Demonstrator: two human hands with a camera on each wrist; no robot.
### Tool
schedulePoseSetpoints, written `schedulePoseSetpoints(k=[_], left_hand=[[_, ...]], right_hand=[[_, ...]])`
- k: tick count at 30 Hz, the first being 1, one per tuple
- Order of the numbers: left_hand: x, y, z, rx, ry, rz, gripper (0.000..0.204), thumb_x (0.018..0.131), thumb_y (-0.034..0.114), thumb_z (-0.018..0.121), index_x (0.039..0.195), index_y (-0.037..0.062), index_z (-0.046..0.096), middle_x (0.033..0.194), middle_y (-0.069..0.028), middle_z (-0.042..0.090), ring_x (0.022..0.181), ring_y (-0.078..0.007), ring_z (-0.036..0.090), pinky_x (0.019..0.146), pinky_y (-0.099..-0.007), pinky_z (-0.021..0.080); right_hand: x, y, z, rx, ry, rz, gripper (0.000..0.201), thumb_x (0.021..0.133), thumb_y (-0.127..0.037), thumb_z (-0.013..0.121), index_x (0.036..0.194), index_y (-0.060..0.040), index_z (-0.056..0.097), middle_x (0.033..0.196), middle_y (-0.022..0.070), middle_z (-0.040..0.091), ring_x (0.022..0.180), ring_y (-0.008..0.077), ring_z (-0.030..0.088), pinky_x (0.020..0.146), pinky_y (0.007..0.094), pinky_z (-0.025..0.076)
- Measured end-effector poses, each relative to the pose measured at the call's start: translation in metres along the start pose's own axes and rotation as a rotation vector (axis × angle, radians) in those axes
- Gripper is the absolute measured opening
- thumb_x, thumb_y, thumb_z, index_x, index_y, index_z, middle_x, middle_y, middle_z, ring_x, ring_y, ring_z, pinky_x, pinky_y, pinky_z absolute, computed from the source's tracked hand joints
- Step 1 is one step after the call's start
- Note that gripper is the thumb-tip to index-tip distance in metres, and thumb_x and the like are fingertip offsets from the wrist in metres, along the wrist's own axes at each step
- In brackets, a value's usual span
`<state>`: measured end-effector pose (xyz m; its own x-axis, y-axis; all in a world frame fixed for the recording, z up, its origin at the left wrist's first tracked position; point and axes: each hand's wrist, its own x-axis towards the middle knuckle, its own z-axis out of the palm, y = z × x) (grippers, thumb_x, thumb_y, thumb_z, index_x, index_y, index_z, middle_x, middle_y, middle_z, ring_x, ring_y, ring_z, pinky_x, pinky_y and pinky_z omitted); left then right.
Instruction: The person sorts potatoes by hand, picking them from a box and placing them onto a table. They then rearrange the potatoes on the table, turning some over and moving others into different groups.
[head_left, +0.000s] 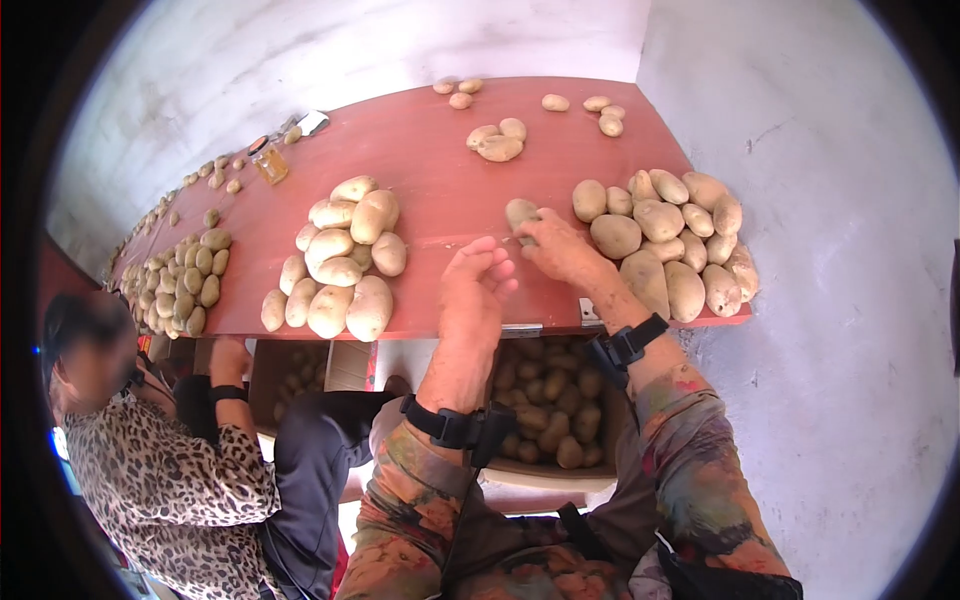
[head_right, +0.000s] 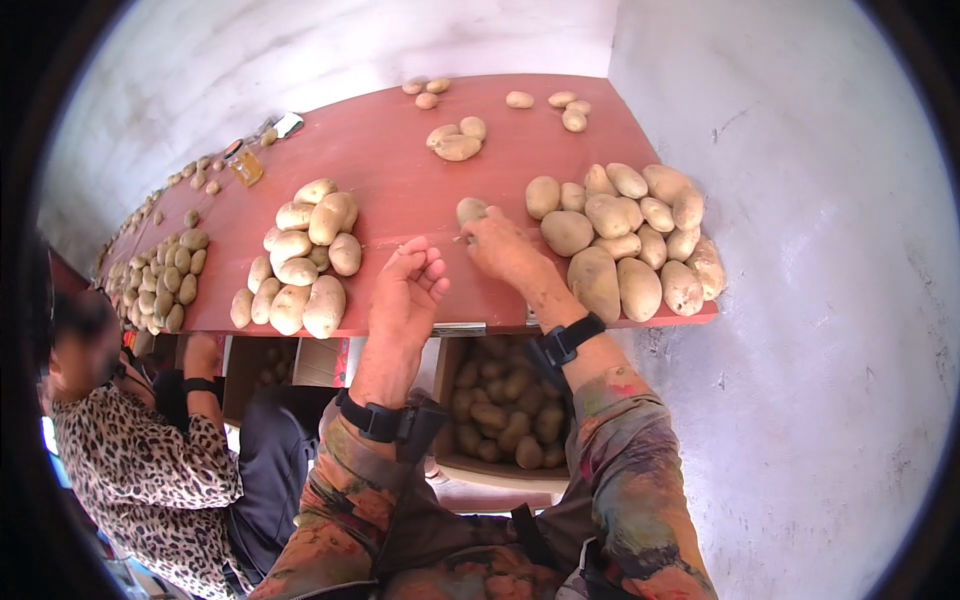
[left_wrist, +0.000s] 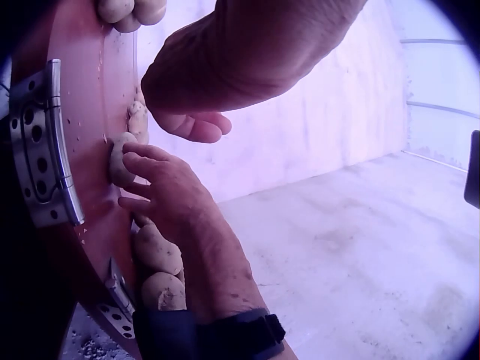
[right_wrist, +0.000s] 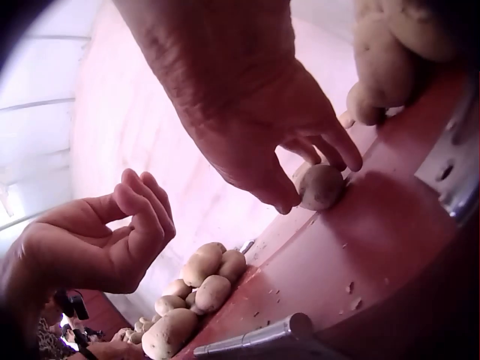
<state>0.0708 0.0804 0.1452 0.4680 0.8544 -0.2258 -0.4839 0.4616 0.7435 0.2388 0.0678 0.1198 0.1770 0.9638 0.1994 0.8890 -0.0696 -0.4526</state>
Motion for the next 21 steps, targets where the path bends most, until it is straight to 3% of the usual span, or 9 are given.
schedulePoseSetpoints(k=[1,4,10,16,20,21], left_hand=[[0.0,0.0,0.0,-0.005,0.003,-0.002,0.019,0.086,0.008,0.05,0.103,0.0089,0.056,0.087,-0.003,0.06,0.076,-0.014,0.058,0.068,-0.03,0.048],[-0.001,-0.003,0.002,-0.011,0.005,-0.008,0.019,0.085,0.008,0.05,0.104,0.0091,0.056,0.087,-0.003,0.06,0.076,-0.0141,0.058,0.068,-0.03,0.049],[-0.001,-0.007,0.003,-0.012,-0.005,-0.013,0.02,0.085,0.009,0.051,0.105,0.0089,0.056,0.088,-0.0032,0.06,0.076,-0.014,0.058,0.067,-0.03,0.049],[0.0,-0.01,0.006,-0.009,-0.014,-0.009,0.021,0.085,0.009,0.052,0.105,0.008,0.056,0.088,-0.0036,0.061,0.076,-0.0139,0.058,0.068,-0.0298,0.049],[-0.004,-0.008,0.007,-0.014,-0.007,-0.01,0.021,0.085,0.008,0.052,0.105,0.0078,0.056,0.088,-0.0038,0.06,0.076,-0.0139,0.058,0.068,-0.0292,0.049],[-0.004,-0.008,0.006,-0.014,-0.004,-0.009,0.021,0.085,0.008,0.052,0.105,0.0078,0.056,0.088,-0.0038,0.06,0.076,-0.0139,0.058,0.068,-0.0292,0.049]], right_hand=[[-0.003,-0.01,-0.009,-0.014,-0.107,0.051,0.033,0.08,-0.015,0.057,0.112,-0.0084,0.058,0.119,0.0181,0.043,0.107,0.0339,0.05,0.089,0.0418,0.042],[-0.007,-0.015,-0.013,-0.026,-0.112,0.06,0.034,0.08,-0.015,0.056,0.114,-0.0094,0.057,0.114,0.0171,0.046,0.108,0.0341,0.05,0.088,0.0412,0.042],[-0.011,-0.014,-0.013,0.042,-0.161,0.098,0.038,0.08,-0.016,0.057,0.118,-0.0132,0.056,0.119,0.0207,0.045,0.113,0.0371,0.046,0.093,0.0439,0.039],[-0.008,-0.001,0.003,0.215,-0.113,0.088,0.04,0.078,-0.02,0.06,0.118,-0.0177,0.056,0.12,0.0218,0.046,0.115,0.0378,0.045,0.097,0.0493,0.035],[-0.005,-0.001,0.001,0.147,-0.127,0.079,0.039,0.078,-0.021,0.061,0.117,-0.0181,0.058,0.117,0.0213,0.048,0.114,0.0375,0.045,0.096,0.0474,0.036],[-0.004,-0.001,0.002,0.124,-0.028,0.088,0.038,0.078,-0.021,0.061,0.116,-0.0178,0.059,0.119,0.0212,0.048,0.114,0.0365,0.046,0.094,0.0452,0.038]])
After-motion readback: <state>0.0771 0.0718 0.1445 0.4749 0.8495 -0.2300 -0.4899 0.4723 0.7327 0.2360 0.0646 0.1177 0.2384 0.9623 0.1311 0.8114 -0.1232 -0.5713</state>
